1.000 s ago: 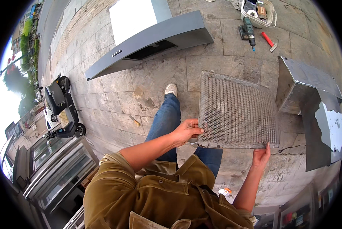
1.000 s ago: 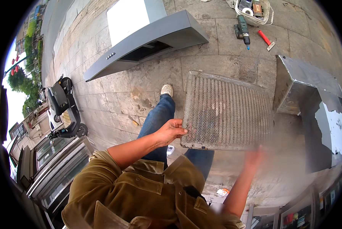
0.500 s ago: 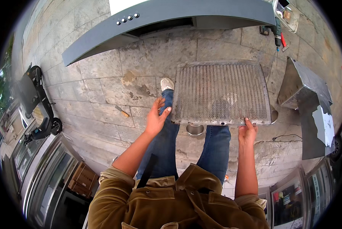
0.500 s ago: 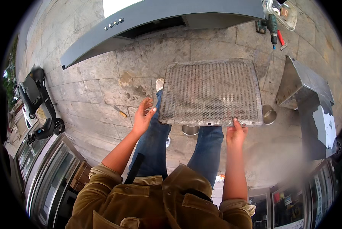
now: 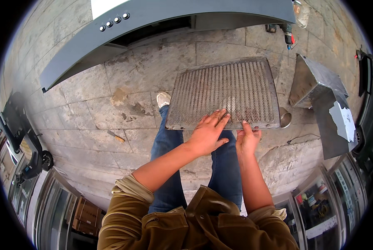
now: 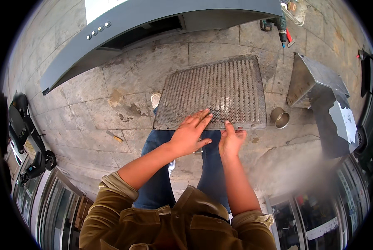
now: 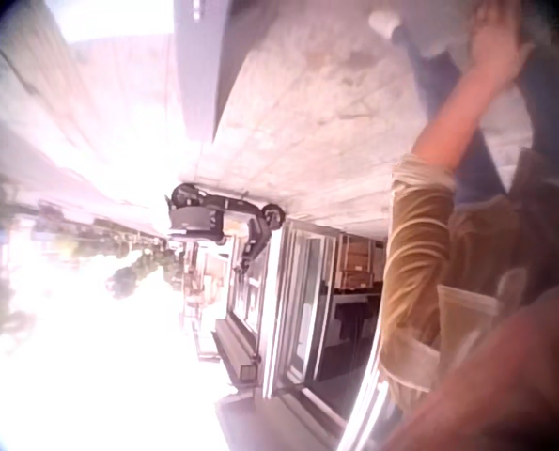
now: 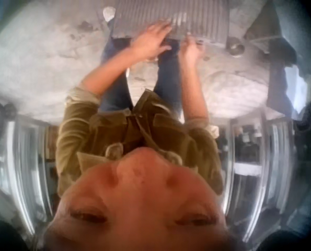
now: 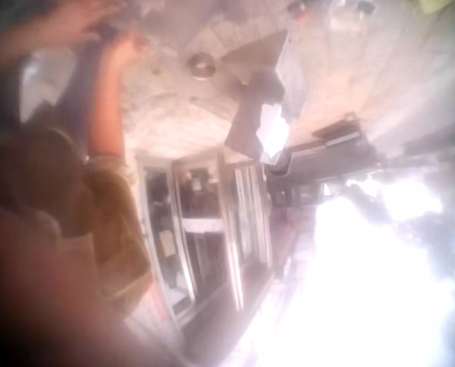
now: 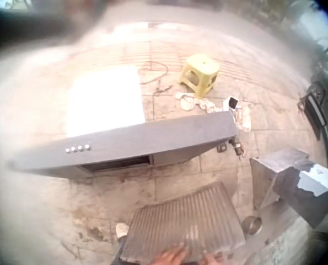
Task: The person assembles a kitchen appliance, likely a range hood, on a tiled floor. They use a cordless drill to secure screws into the metal casing and attach a filter grille to the front of the unit.
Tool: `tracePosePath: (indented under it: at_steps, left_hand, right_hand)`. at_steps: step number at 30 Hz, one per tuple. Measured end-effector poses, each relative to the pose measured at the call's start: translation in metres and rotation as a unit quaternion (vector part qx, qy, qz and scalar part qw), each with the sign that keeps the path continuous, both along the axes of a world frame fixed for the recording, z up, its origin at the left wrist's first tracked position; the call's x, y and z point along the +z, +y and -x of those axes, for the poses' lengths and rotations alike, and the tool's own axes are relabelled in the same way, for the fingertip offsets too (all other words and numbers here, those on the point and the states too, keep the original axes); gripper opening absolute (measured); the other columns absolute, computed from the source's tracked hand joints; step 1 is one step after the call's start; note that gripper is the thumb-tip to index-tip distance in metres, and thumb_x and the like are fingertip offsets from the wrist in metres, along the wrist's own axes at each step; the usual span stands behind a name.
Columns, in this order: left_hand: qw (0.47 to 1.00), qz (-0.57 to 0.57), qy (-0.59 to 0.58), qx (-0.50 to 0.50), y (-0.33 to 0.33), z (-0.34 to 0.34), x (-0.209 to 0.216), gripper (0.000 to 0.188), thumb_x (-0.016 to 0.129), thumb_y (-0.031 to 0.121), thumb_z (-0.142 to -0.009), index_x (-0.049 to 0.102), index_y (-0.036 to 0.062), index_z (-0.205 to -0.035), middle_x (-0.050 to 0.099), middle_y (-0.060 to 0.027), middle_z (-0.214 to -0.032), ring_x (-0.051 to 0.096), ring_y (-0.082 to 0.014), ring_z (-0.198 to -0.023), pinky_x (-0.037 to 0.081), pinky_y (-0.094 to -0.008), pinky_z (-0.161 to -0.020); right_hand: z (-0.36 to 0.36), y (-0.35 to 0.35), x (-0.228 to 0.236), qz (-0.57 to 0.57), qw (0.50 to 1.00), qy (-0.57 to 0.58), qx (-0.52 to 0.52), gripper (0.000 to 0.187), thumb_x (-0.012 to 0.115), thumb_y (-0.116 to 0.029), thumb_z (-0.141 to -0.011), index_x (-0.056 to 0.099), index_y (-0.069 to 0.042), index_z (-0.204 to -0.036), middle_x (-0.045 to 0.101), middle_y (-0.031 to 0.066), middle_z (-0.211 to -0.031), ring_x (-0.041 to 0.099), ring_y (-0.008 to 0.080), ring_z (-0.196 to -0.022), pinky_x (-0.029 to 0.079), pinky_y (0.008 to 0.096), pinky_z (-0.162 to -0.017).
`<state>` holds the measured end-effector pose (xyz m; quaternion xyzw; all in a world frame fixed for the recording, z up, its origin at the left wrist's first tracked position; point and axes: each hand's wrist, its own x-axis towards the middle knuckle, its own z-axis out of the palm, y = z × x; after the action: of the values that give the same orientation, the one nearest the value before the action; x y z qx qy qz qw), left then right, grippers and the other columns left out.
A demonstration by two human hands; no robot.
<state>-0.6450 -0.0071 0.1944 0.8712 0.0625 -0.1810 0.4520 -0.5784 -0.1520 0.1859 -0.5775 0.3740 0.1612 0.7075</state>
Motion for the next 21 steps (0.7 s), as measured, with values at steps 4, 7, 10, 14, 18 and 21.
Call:
tracePosePath:
  at_steps: [4, 7, 10, 14, 18, 21]
  left_hand:
    - [0.984, 0.128, 0.083, 0.087, 0.021, -0.009, -0.026, 0.078, 0.069, 0.034, -0.077, 0.03, 0.0036, -0.138, 0.036, -0.0186, -0.139, 0.038, -0.0328, -0.126, 0.032, -0.0425, -0.104]
    - [0.912, 0.327, 0.147, 0.201, 0.037, -0.031, -0.045, 0.079, 0.067, 0.036, -0.081, 0.027, -0.0001, -0.139, 0.034, -0.0197, -0.14, 0.037, -0.0301, -0.128, 0.034, -0.0407, -0.102]
    - [0.805, 0.489, 0.179, 0.284, 0.053, -0.073, -0.066, 0.079, 0.062, 0.043, -0.084, 0.026, -0.0005, -0.139, 0.034, -0.0198, -0.139, 0.035, -0.0289, -0.129, 0.034, -0.0421, -0.101]
    - [0.759, 0.513, 0.272, 0.296, 0.064, -0.108, -0.078, 0.082, 0.057, 0.053, -0.084, 0.027, -0.0007, -0.139, 0.038, -0.0175, -0.134, 0.037, -0.0284, -0.125, 0.036, -0.0442, -0.097]
    - [0.749, 0.488, 0.262, 0.365, 0.061, -0.09, -0.086, 0.062, 0.064, 0.034, -0.082, 0.041, -0.0018, -0.128, 0.051, -0.0151, -0.115, 0.05, -0.0247, -0.108, 0.041, -0.0382, -0.09]
    - [0.722, 0.501, 0.255, 0.403, 0.078, -0.069, -0.108, 0.049, 0.06, 0.014, -0.081, 0.044, -0.0026, -0.124, 0.058, -0.0132, -0.107, 0.057, -0.0216, -0.098, 0.045, -0.0334, -0.086]
  right_hand:
    - [-0.006, -0.012, -0.031, 0.047, 0.998, 0.025, 0.024, 0.037, 0.058, 0.011, -0.078, 0.044, -0.002, -0.109, 0.054, 0.0118, -0.106, 0.058, 0.0222, -0.094, 0.05, 0.0368, -0.079]
    - [-0.008, -0.009, -0.043, 0.011, 0.996, -0.023, 0.082, 0.037, 0.059, 0.01, -0.077, 0.044, -0.001, -0.109, 0.054, 0.0114, -0.109, 0.057, 0.0187, -0.094, 0.049, 0.0323, -0.079]
    - [0.002, -0.012, -0.059, 0.108, 0.973, -0.043, 0.198, 0.036, 0.059, 0.009, -0.078, 0.046, 0.002, -0.111, 0.056, 0.0115, -0.108, 0.056, 0.016, -0.093, 0.046, 0.0279, -0.081]
    - [0.031, -0.006, -0.071, 0.13, 0.928, -0.169, 0.304, 0.035, 0.061, 0.003, -0.079, 0.051, 0.007, -0.112, 0.059, 0.0138, -0.101, 0.058, 0.0198, -0.093, 0.045, 0.028, -0.083]
    - [0.026, -0.005, -0.093, 0.237, 0.676, -0.372, 0.59, 0.057, 0.063, 0.003, -0.064, 0.049, 0.003, -0.119, 0.049, 0.0265, -0.123, 0.052, 0.04, -0.105, 0.042, 0.042, -0.09]
    - [0.024, 0.011, -0.101, 0.214, 0.612, -0.359, 0.671, 0.062, 0.069, -0.003, -0.063, 0.048, -0.001, -0.122, 0.042, 0.0251, -0.132, 0.048, 0.0403, -0.111, 0.041, 0.044, -0.093]
